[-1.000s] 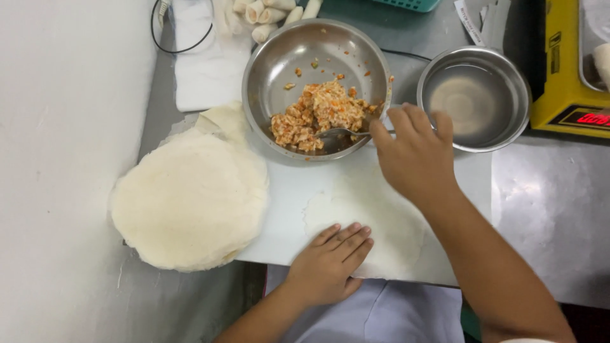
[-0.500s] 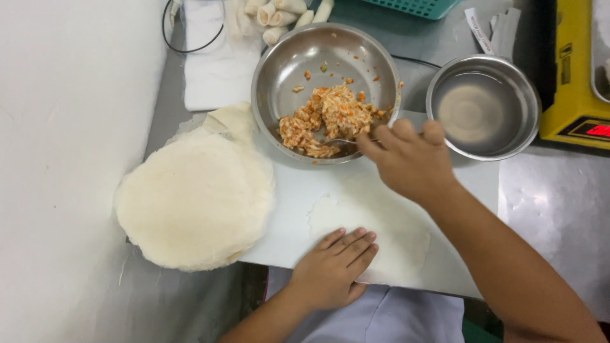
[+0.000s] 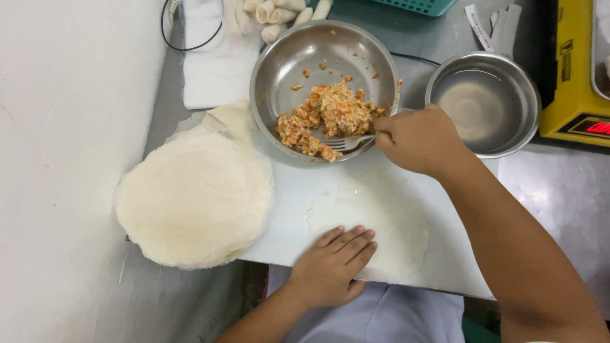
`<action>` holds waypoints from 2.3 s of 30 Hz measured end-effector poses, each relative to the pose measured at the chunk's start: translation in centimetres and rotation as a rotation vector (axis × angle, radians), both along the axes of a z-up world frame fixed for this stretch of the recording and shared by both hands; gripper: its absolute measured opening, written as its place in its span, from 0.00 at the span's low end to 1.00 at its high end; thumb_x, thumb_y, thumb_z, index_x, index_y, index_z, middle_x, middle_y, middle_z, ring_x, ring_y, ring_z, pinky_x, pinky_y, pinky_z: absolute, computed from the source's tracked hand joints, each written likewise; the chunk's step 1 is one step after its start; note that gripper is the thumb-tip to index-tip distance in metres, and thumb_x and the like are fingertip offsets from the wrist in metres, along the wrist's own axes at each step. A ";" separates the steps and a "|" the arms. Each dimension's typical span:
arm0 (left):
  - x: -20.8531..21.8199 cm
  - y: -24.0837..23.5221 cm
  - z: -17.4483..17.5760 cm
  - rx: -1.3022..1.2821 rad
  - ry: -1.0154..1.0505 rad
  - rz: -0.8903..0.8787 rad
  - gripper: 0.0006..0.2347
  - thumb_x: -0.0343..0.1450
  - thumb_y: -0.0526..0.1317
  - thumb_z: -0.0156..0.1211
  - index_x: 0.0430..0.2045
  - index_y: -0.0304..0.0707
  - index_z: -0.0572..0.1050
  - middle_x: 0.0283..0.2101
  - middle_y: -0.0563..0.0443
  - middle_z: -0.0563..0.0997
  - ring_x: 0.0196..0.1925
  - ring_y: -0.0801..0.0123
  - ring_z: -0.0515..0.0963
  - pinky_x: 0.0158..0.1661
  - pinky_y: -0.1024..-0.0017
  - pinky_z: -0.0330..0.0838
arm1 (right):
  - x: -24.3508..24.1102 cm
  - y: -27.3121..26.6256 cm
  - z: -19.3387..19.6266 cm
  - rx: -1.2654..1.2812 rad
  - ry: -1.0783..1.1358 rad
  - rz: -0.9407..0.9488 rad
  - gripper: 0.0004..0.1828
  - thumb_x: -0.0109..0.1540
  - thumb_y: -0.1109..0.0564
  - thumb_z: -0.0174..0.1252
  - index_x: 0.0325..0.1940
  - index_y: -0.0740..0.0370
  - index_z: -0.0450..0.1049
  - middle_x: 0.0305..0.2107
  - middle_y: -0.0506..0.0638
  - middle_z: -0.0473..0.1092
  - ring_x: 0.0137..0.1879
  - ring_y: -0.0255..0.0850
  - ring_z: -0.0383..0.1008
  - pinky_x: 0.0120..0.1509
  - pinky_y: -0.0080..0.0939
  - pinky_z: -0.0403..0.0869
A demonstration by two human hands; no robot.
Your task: Assembling spring rolls by portioning filling onto wrappers and rolling them up manually.
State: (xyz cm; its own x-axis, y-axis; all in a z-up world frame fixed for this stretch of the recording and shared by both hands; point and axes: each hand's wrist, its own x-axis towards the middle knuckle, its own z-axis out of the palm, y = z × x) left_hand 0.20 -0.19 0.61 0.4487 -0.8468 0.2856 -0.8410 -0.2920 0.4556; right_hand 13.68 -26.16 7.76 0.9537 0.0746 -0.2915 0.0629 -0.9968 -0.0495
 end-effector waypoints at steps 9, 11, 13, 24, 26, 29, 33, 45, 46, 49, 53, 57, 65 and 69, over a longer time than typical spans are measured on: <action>0.0 0.0 -0.2 -0.010 0.000 -0.004 0.24 0.68 0.46 0.58 0.58 0.32 0.74 0.66 0.41 0.74 0.70 0.55 0.72 0.67 0.56 0.60 | -3.3 -1.3 -0.3 -0.313 -0.829 0.211 0.14 0.68 0.47 0.60 0.27 0.39 0.72 0.20 0.36 0.62 0.31 0.38 0.68 0.42 0.45 0.55; -0.1 0.0 -0.5 -0.006 0.002 -0.003 0.25 0.67 0.46 0.59 0.58 0.33 0.73 0.66 0.41 0.74 0.70 0.55 0.71 0.68 0.56 0.60 | -4.0 -1.3 1.0 -0.350 -0.829 0.246 0.18 0.70 0.45 0.62 0.26 0.38 0.69 0.20 0.36 0.60 0.30 0.38 0.65 0.42 0.43 0.54; -0.2 0.0 -0.5 -0.003 -0.001 0.001 0.25 0.67 0.46 0.59 0.58 0.33 0.73 0.66 0.41 0.74 0.70 0.55 0.71 0.68 0.55 0.60 | -4.0 -0.5 1.4 -0.387 -0.837 0.284 0.23 0.72 0.42 0.65 0.24 0.38 0.67 0.20 0.36 0.58 0.30 0.37 0.62 0.41 0.42 0.53; 0.2 -0.1 0.0 0.020 -0.016 -0.009 0.26 0.68 0.47 0.57 0.59 0.32 0.73 0.67 0.40 0.73 0.70 0.55 0.71 0.68 0.57 0.58 | -3.4 3.1 1.0 -0.510 -0.543 0.210 0.08 0.53 0.57 0.56 0.32 0.43 0.76 0.26 0.38 0.73 0.31 0.43 0.74 0.36 0.43 0.62; -0.1 0.0 -0.2 0.028 -0.015 -0.012 0.26 0.67 0.47 0.58 0.60 0.33 0.73 0.67 0.40 0.73 0.70 0.55 0.70 0.68 0.57 0.58 | -2.5 3.9 -0.3 -0.451 -0.456 0.180 0.08 0.54 0.56 0.57 0.31 0.41 0.77 0.26 0.37 0.73 0.30 0.42 0.75 0.34 0.44 0.63; 0.1 -0.1 -0.2 0.026 -0.024 -0.007 0.26 0.67 0.47 0.58 0.59 0.33 0.73 0.67 0.41 0.73 0.70 0.56 0.71 0.68 0.57 0.58 | -0.7 4.0 -2.1 -0.364 -0.387 0.152 0.08 0.62 0.46 0.56 0.29 0.37 0.77 0.24 0.38 0.73 0.26 0.42 0.76 0.28 0.45 0.64; 0.0 0.0 -0.4 0.023 -0.012 -0.007 0.26 0.67 0.47 0.58 0.58 0.33 0.73 0.67 0.40 0.74 0.70 0.55 0.71 0.68 0.57 0.59 | 0.6 4.4 -3.6 -0.123 -0.195 0.056 0.19 0.72 0.40 0.43 0.41 0.46 0.78 0.32 0.45 0.76 0.37 0.48 0.78 0.29 0.51 0.67; -0.2 0.1 -0.6 -0.071 -0.056 0.008 0.21 0.69 0.44 0.58 0.55 0.31 0.76 0.64 0.37 0.76 0.68 0.52 0.74 0.68 0.58 0.62 | -2.6 -0.1 0.0 0.408 -0.147 -0.074 0.21 0.71 0.43 0.47 0.26 0.53 0.65 0.24 0.44 0.69 0.35 0.43 0.70 0.42 0.48 0.61; -0.1 0.2 -0.2 -0.072 -0.057 0.008 0.21 0.69 0.44 0.58 0.55 0.31 0.76 0.64 0.37 0.76 0.68 0.52 0.74 0.68 0.58 0.62 | -3.9 -0.5 0.5 0.407 -0.148 -0.074 0.21 0.71 0.43 0.47 0.26 0.53 0.65 0.24 0.44 0.69 0.35 0.43 0.70 0.42 0.48 0.61; -0.1 0.3 1.2 -0.127 -0.109 0.038 0.13 0.74 0.41 0.56 0.49 0.35 0.79 0.57 0.43 0.82 0.62 0.58 0.80 0.64 0.63 0.65 | -8.5 -1.5 1.0 0.380 -0.158 -0.007 0.22 0.68 0.39 0.48 0.22 0.48 0.67 0.19 0.40 0.67 0.32 0.39 0.71 0.42 0.48 0.56; -0.5 0.7 0.8 -0.252 -0.352 0.197 0.08 0.70 0.31 0.59 0.26 0.52 0.73 0.34 0.62 0.73 0.39 0.72 0.73 0.41 0.72 0.56 | -15.7 -1.3 -1.2 0.107 -0.164 0.116 0.22 0.64 0.34 0.52 0.21 0.45 0.71 0.17 0.40 0.67 0.28 0.45 0.72 0.34 0.53 0.65; -0.9 0.9 -0.7 -0.269 -0.423 0.219 0.09 0.68 0.30 0.55 0.25 0.54 0.70 0.34 0.64 0.70 0.39 0.74 0.68 0.40 0.72 0.55 | -20.0 -1.5 -5.4 0.031 -0.238 0.169 0.26 0.66 0.34 0.52 0.18 0.46 0.71 0.15 0.40 0.61 0.22 0.44 0.66 0.24 0.49 0.62; -0.8 0.9 -0.9 -0.293 -0.409 0.211 0.09 0.70 0.31 0.57 0.26 0.55 0.73 0.35 0.64 0.70 0.39 0.74 0.68 0.41 0.73 0.56 | -20.8 -2.1 -1.7 -0.127 -0.244 0.087 0.25 0.64 0.31 0.53 0.19 0.43 0.71 0.15 0.40 0.65 0.25 0.46 0.72 0.27 0.49 0.65; -0.8 1.0 -1.0 -0.292 -0.388 0.194 0.08 0.70 0.31 0.60 0.27 0.53 0.74 0.36 0.64 0.72 0.40 0.74 0.70 0.41 0.72 0.57 | -20.9 -0.8 -4.2 -0.092 -0.252 0.147 0.25 0.65 0.32 0.55 0.19 0.44 0.68 0.14 0.39 0.63 0.22 0.45 0.70 0.25 0.50 0.64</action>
State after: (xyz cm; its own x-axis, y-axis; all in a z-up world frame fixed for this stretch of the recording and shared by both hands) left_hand -0.56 0.85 -0.36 0.4040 -0.6187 0.6738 -0.9070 -0.3664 0.2074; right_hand -7.18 -27.00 3.55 0.9777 0.2014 -0.0590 0.2056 -0.9757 0.0756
